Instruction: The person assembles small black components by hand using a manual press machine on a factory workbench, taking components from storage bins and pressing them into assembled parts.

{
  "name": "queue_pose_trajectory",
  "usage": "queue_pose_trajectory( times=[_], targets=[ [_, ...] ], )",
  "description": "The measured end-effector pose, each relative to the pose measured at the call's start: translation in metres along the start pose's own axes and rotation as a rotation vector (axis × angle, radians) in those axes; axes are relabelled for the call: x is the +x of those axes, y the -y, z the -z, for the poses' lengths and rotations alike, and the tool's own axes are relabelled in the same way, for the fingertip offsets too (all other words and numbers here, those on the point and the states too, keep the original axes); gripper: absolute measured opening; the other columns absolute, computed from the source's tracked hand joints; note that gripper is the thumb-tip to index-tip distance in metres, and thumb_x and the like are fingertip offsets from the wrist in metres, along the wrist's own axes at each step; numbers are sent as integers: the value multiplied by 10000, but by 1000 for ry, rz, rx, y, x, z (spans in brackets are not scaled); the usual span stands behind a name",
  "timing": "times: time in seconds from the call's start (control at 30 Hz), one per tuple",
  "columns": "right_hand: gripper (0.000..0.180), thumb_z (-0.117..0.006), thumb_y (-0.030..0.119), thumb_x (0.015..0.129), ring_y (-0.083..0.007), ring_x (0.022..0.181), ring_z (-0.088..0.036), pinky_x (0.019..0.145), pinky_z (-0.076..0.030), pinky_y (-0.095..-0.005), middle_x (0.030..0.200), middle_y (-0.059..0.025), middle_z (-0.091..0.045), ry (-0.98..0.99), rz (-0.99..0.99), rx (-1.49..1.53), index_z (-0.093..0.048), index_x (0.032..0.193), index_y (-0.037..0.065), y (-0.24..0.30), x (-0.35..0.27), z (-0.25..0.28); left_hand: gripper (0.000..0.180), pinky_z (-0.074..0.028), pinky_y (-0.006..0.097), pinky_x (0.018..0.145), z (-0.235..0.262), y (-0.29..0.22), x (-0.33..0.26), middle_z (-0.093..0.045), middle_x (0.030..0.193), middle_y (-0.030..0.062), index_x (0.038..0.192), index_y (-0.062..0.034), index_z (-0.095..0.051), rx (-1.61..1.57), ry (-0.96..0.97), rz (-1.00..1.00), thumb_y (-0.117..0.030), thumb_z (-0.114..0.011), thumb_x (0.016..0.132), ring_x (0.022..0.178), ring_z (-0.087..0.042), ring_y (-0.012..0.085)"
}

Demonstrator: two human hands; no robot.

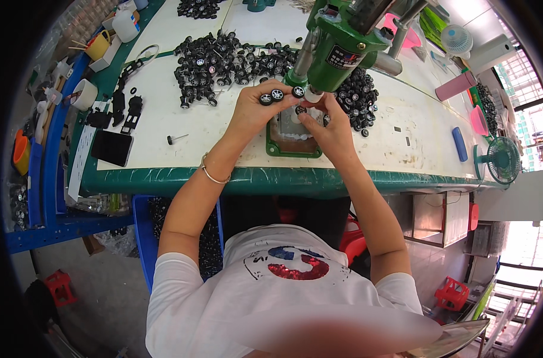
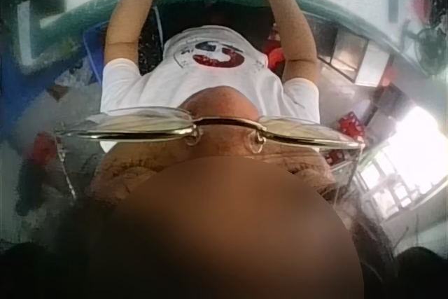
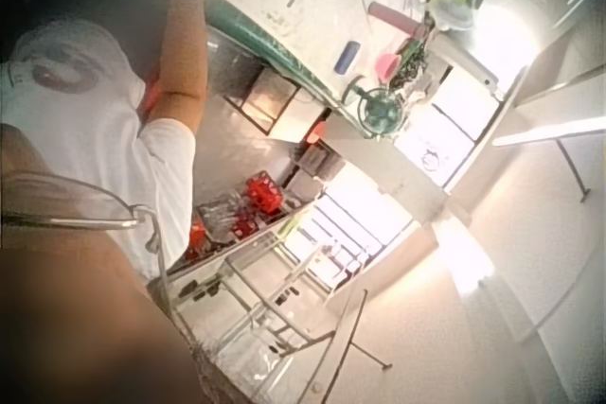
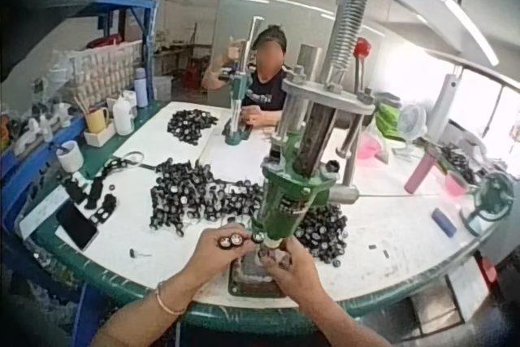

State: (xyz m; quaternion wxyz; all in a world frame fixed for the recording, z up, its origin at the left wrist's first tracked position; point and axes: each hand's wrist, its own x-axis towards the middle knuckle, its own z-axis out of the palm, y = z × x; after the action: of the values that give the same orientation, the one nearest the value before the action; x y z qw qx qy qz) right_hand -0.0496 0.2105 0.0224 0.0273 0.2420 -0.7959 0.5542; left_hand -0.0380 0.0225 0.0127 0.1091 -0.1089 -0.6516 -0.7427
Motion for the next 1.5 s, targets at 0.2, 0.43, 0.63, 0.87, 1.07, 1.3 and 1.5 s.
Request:
queue_pose_trajectory(
  times=[0.2, 0.43, 0.63, 0.87, 1.07, 1.3, 1.5],
  targets=[
    [502, -728, 105, 830, -219, 1109, -587, 967, -480, -358, 1248, -120, -564, 48, 3, 104, -530, 1280, 0, -3, 1, 10, 83, -438, 245, 779, -9, 3, 4, -638, 872, -6, 884, -3, -707, 1, 66, -47, -22, -754, 818, 833, -558, 79],
    [376, -640, 108, 916, -131, 1002, -613, 845, -510, -290, 1201, -95, -621, -179, -191, 155, -576, 1272, 3, 5, 34, 93, 147, -466, 213, 656, -17, 11, 7, -643, 873, -11, 922, 31, -704, -103, 59, 6, -13, -772, 800, 716, -583, 62],
    [302, -530, 256, 995, -162, 1040, -614, 964, -460, -373, 1137, -58, -662, -132, 128, 575, -627, 1169, 29, 80, 118, 136, 141, -493, 208, 641, -20, 20, 11, -634, 897, 5, 939, 38, -694, -102, 61, -183, 11, -749, 812, 727, -581, 59],
    [192, -475, 184, 1026, -49, 369, -437, 283, -329, -168, 637, 18, -544, 176, 113, 917, -558, 897, 68, 134, 195, 133, 129, -522, 192, 619, -17, 18, 9, -637, 926, 19, 945, 27, -705, -127, 88, -123, 53, -719, 819, 734, -590, 64],
    [256, -686, 294, 913, -19, 335, -318, 286, -192, -182, 501, 97, -428, -264, 183, 640, -556, 741, 155, 136, 179, 130, 110, -504, 214, 667, -19, 15, 8, -642, 905, 22, 917, 17, -712, -120, 82, -95, 34, -738, 812, 764, -586, 76],
    [347, -604, 293, 961, -6, 367, -225, 314, -184, -188, 510, 119, -297, -190, 441, 607, -431, 675, 200, 153, 136, 124, 108, -464, 242, 758, -19, 13, 6, -645, 893, 31, 905, 26, -704, -59, 57, -94, 37, -743, 805, 824, -577, 100],
    [331, -539, 290, 965, -67, 411, -278, 386, -273, -239, 530, 66, -312, -103, 669, 623, -411, 685, 170, 151, 106, 117, 99, -476, 246, 776, -18, 17, 5, -651, 908, 29, 895, 26, -697, -25, 54, -74, 42, -738, 805, 839, -587, 108]
  ],
)
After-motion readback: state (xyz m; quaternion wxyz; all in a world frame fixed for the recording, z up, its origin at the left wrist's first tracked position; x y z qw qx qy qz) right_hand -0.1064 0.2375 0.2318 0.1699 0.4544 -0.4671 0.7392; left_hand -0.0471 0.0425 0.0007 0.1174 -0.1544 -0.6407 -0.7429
